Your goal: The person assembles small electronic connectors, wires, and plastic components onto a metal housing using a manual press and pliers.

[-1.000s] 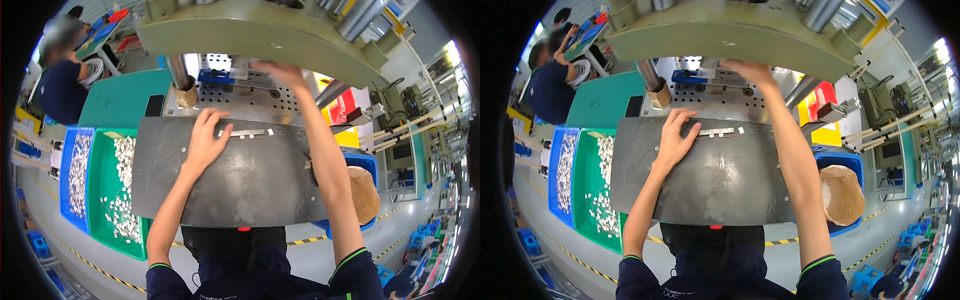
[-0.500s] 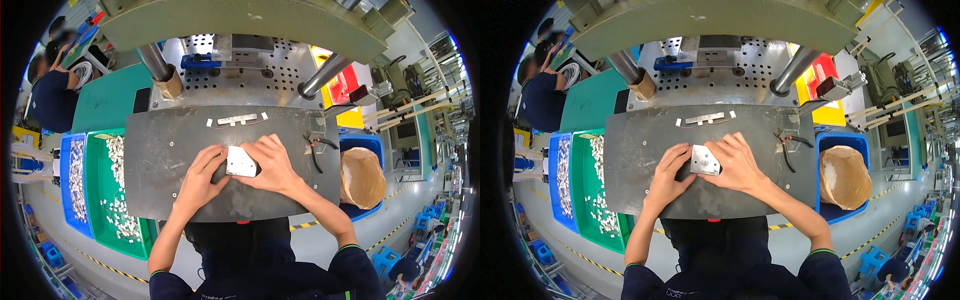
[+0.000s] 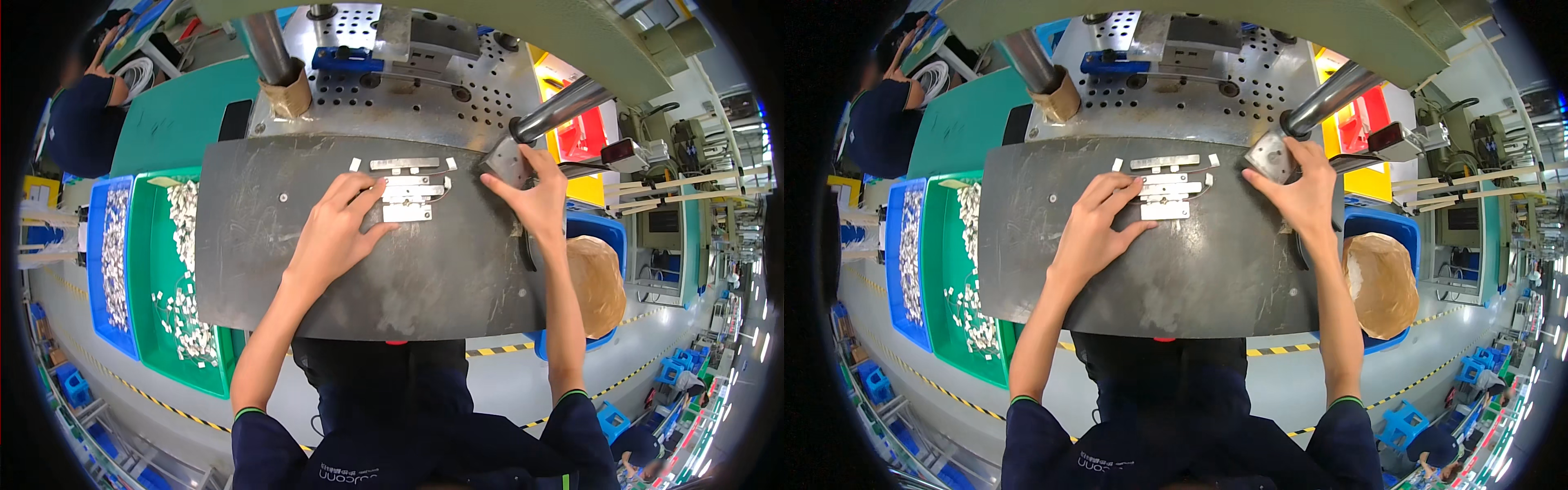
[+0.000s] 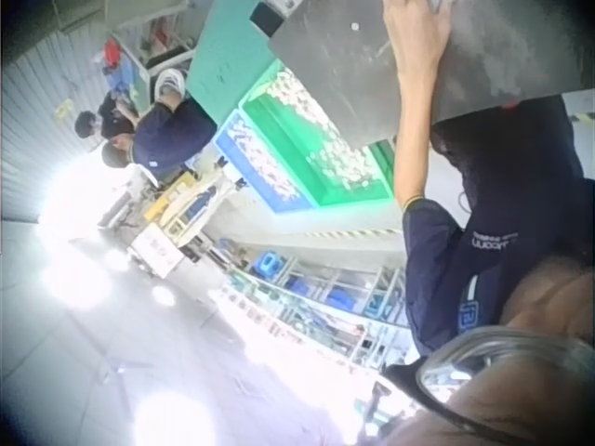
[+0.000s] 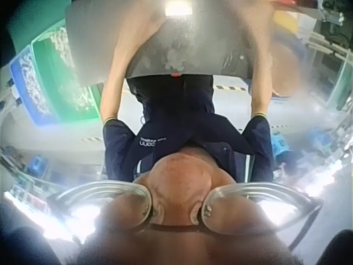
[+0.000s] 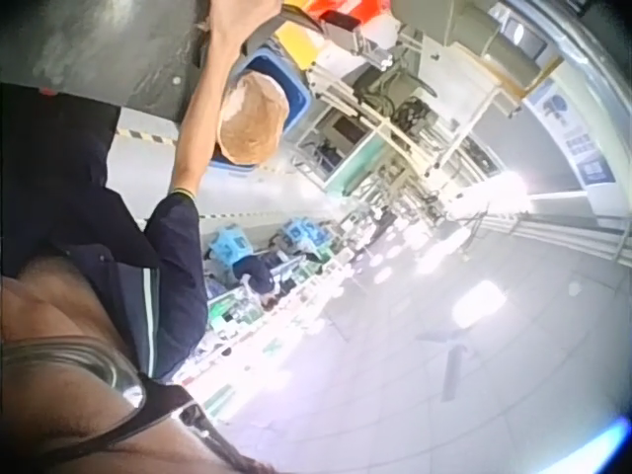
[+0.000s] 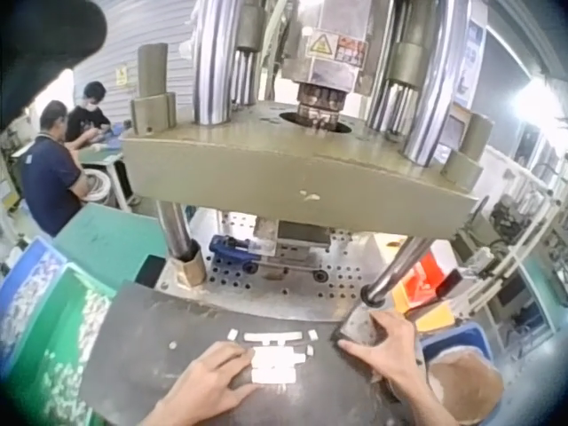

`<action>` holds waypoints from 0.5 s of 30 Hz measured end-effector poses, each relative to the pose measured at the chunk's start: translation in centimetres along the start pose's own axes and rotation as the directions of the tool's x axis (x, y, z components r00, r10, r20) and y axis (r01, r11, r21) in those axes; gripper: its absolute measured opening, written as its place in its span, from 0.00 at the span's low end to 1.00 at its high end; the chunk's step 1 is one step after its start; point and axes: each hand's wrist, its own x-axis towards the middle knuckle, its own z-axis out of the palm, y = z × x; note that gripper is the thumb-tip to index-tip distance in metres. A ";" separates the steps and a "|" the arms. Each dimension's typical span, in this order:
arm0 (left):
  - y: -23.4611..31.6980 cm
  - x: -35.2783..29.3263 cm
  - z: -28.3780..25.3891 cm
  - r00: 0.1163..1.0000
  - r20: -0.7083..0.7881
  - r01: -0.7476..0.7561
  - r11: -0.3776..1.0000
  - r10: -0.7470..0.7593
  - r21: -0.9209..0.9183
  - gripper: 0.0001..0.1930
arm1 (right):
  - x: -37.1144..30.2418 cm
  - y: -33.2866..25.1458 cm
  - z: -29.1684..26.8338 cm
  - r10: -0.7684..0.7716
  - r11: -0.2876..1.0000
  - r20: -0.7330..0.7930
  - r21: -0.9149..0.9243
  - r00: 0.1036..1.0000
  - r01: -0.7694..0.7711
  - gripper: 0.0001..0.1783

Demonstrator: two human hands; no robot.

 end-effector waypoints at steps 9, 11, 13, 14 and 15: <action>0.4 0.2 -0.6 1.000 0.006 -0.003 1.000 0.003 0.024 0.17 | -1.6 -2.3 1.2 -0.106 0.994 0.043 -0.009 0.993 0.107 0.29; 0.3 0.2 -0.5 1.000 0.006 -0.017 0.998 0.017 0.062 0.16 | -2.3 -4.7 2.1 -0.300 0.954 0.096 0.009 0.949 0.301 0.22; 0.4 0.3 -0.4 0.999 -0.013 -0.030 0.993 0.032 0.114 0.16 | -2.6 -6.4 2.9 -0.426 0.905 0.197 0.070 0.883 0.421 0.20; 0.4 0.3 -0.4 1.000 -0.009 -0.027 0.993 0.029 0.115 0.16 | -2.8 -6.4 3.4 -0.459 0.888 0.236 0.143 0.856 0.437 0.19; 0.4 0.4 -0.5 1.000 0.000 -0.027 0.992 0.028 0.120 0.16 | -2.8 -6.3 3.6 -0.458 0.889 0.237 0.145 0.857 0.435 0.19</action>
